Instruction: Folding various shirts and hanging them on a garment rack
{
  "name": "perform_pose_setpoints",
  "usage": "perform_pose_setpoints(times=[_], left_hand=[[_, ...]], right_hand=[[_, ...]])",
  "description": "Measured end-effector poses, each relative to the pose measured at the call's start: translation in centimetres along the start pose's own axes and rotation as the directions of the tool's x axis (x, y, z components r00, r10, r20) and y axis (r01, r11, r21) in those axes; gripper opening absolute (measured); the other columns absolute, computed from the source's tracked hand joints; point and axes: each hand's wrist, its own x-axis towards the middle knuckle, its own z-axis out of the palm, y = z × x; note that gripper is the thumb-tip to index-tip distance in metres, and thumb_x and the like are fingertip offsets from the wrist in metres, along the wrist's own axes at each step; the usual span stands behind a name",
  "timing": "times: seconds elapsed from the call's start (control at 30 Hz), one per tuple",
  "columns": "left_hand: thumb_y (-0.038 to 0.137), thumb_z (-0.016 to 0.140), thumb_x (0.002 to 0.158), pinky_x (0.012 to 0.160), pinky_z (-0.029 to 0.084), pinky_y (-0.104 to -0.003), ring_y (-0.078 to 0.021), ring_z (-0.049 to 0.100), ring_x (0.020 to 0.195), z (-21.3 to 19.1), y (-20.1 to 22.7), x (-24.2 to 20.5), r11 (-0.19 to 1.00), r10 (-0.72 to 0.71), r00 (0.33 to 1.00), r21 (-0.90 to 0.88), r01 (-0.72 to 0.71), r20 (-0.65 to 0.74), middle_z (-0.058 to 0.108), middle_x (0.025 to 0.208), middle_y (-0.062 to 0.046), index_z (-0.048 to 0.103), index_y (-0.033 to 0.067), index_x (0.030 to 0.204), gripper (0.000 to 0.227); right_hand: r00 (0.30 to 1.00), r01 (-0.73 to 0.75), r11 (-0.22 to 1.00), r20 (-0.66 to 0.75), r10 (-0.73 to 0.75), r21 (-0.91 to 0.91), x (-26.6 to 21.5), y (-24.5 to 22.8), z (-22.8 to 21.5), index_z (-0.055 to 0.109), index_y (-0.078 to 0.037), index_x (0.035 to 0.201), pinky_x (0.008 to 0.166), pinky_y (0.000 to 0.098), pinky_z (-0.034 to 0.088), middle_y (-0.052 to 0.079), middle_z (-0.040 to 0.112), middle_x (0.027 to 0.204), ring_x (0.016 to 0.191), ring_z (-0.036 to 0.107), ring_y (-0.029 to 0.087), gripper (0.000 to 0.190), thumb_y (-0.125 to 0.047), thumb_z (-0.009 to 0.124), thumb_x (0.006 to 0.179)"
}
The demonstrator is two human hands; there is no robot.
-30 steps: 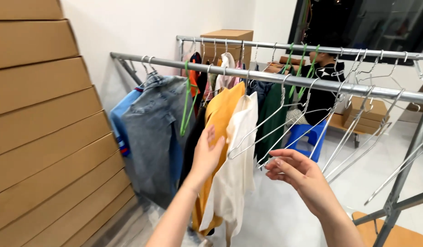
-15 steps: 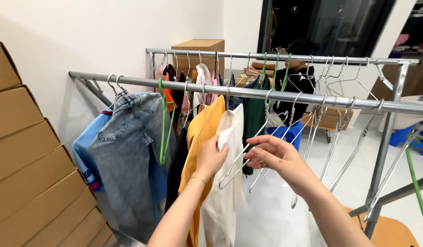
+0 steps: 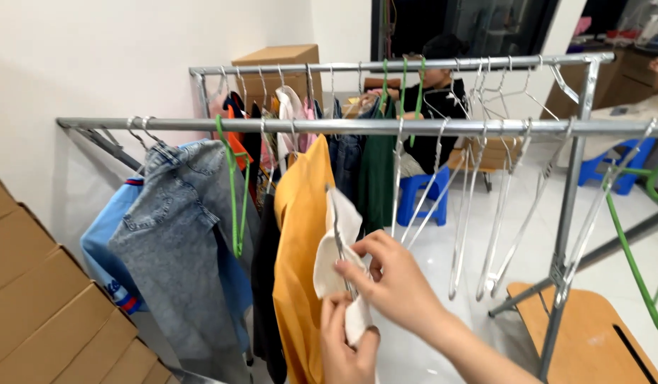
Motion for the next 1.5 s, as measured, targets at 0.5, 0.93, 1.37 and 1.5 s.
perform_pose_setpoints(times=[0.5,0.93,1.37,1.5], left_hand=[[0.004,0.073,0.061,0.068,0.054,-0.028,-0.0174,0.068,0.067,12.8,-5.2,-17.6,0.975,-0.024,0.919,0.196,0.109,-0.395,0.062,0.076,0.001,0.072,0.0124,0.082,0.022],[0.046,0.085,0.068,0.099,0.056,-0.014,0.0009,0.076,0.114,20.1,-0.8,-28.6,0.49,-0.849,0.516,0.532,0.691,0.112,0.08,0.114,0.013,0.078,0.0388,0.126,0.059],[0.06,0.067,0.08,0.086,0.052,-0.035,-0.0273,0.071,0.096,20.1,3.6,-30.7,0.638,-0.654,0.535,0.77,0.01,0.535,0.076,0.096,-0.004,0.074,0.0316,0.124,0.053],[0.051,0.067,0.087,0.073,0.05,-0.029,-0.0158,0.07,0.076,18.6,6.4,-29.4,0.725,-0.558,0.583,0.688,-0.004,0.591,0.071,0.08,0.005,0.071,0.0227,0.104,0.034]], right_hand=[[0.87,0.035,0.869,0.442,0.217,-0.494,-11.2,10.6,-1.9,0.047,-0.019,0.125,0.065,0.0492,0.048,0.007,0.065,0.098,0.084,0.065,0.036,0.048,-0.015,0.065,0.08],[0.795,-0.155,0.838,0.438,0.42,-0.523,-21.9,27.1,-12.3,0.014,-0.004,0.163,0.073,0.0489,0.051,0.017,0.07,0.097,0.09,0.067,0.04,0.08,-0.013,0.048,0.091],[0.854,-0.166,0.801,0.323,0.409,-0.575,-21.4,37.3,-17.0,0.069,-0.014,0.121,0.098,0.0544,0.05,0.007,0.048,0.142,0.128,0.053,0.035,0.045,-0.049,0.047,0.104],[0.86,-0.362,0.868,0.237,0.452,-0.34,-21.1,36.9,-19.6,0.072,-0.021,0.115,0.094,0.0415,0.05,0.002,0.078,0.119,0.117,0.07,0.025,0.036,-0.049,0.056,0.099]])
